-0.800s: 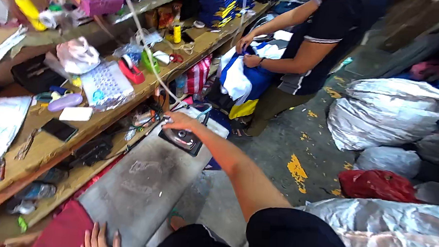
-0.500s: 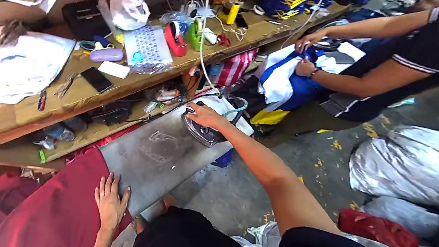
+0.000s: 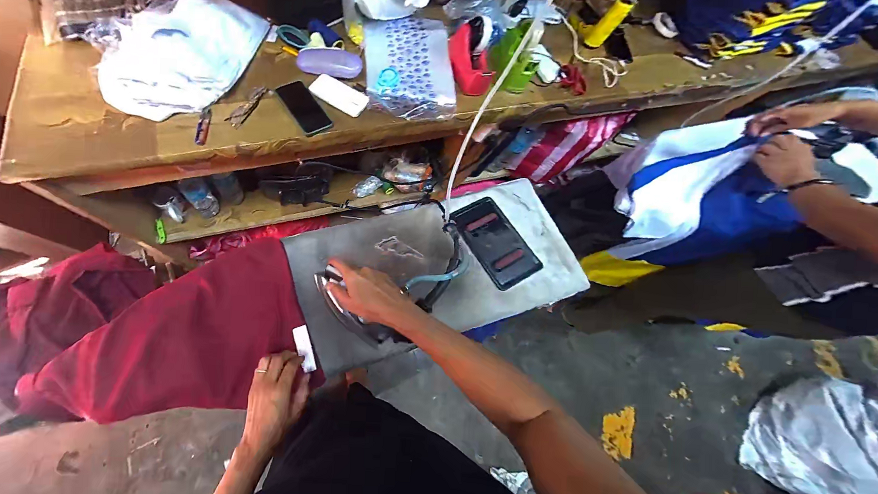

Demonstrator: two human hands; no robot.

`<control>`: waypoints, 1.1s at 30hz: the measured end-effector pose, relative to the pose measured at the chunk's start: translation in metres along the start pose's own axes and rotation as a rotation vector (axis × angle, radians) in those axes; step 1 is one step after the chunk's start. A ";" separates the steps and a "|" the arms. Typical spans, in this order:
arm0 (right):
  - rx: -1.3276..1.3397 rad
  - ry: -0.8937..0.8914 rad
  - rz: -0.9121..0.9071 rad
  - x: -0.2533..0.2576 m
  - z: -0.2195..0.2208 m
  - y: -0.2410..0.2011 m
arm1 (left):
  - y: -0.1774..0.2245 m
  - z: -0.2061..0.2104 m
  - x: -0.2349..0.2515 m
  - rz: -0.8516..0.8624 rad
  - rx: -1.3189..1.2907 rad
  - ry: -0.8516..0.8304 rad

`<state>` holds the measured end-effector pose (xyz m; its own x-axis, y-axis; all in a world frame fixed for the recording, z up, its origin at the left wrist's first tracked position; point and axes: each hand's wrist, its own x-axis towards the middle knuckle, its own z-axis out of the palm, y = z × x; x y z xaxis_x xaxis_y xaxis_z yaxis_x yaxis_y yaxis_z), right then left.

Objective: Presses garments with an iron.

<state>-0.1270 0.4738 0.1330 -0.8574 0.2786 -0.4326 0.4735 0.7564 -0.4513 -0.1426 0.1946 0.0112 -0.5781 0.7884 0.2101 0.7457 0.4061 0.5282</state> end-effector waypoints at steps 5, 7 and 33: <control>-0.037 0.155 0.002 0.078 -0.012 -0.009 | -0.008 0.015 -0.023 0.054 -0.024 -0.026; -0.052 0.159 -0.027 0.099 -0.019 -0.006 | -0.011 0.013 -0.025 0.058 -0.057 -0.038; -0.491 -0.199 -0.760 0.102 0.042 -0.121 | -0.192 -0.111 0.007 -0.603 0.429 -0.038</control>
<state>-0.2629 0.3857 0.1104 -0.8306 -0.4674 -0.3027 -0.3792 0.8728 -0.3072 -0.3265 0.0712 0.0028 -0.9223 0.3835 -0.0480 0.3705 0.9126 0.1730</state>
